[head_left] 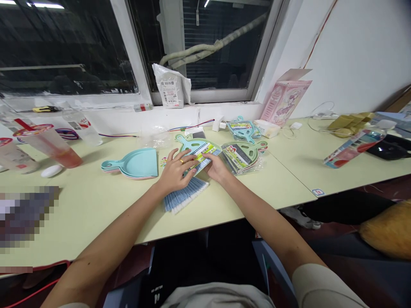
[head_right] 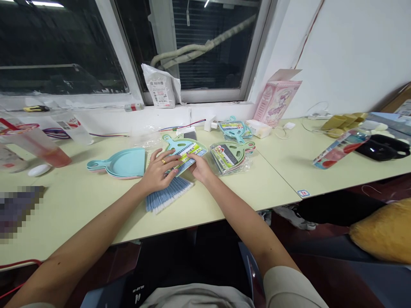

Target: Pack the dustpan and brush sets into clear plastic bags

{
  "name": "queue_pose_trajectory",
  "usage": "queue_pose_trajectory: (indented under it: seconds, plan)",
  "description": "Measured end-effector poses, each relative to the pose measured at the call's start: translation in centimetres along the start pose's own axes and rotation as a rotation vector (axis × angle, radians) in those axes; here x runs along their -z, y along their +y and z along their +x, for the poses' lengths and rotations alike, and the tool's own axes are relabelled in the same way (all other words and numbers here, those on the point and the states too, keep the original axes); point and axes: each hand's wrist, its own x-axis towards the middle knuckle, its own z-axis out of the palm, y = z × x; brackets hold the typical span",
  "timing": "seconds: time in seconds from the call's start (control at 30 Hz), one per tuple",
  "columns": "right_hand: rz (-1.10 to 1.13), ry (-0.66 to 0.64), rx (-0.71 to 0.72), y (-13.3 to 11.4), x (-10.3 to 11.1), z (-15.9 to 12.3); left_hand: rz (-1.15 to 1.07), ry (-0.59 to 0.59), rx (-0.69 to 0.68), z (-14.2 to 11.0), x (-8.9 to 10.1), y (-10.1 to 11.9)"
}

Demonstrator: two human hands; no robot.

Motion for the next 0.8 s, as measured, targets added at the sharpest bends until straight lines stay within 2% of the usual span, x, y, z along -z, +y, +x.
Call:
queue_pose_trajectory:
  seconds: [0.1,0.17,0.23,0.33,0.43,0.53,0.6,0.7,0.8]
  plan:
    - [0.014,0.013,0.001,-0.1,-0.1,-0.1,-0.002,0.079,0.042,0.0,0.3,-0.5]
    - [0.021,0.031,0.001,-0.1,-0.2,-0.3,0.017,0.146,0.137,0.0,0.6,-1.5]
    - [0.026,0.049,0.003,-0.3,-0.4,-0.4,0.056,0.221,0.272,0.0,0.9,-3.2]
    - [0.027,0.082,-0.013,-0.5,-0.6,-0.6,0.158,0.294,0.532,-0.1,1.8,-7.4]
    - [0.024,0.097,-0.019,-0.5,-0.5,-0.5,0.272,0.257,0.833,-0.2,3.3,-12.9]
    - [0.025,0.081,-0.010,-0.4,-0.4,-0.4,0.320,0.199,1.006,-0.2,5.0,-18.1]
    - [0.028,0.086,-0.015,-0.5,-0.4,-0.4,0.298,0.135,1.111,-0.2,5.8,-20.9]
    - [0.032,0.109,-0.020,-0.7,-0.6,-0.7,0.191,-0.001,1.198,0.1,5.9,-23.5]
    - [0.037,0.129,-0.017,-1.0,-0.9,-0.9,0.145,-0.032,1.220,0.4,5.3,-24.7]
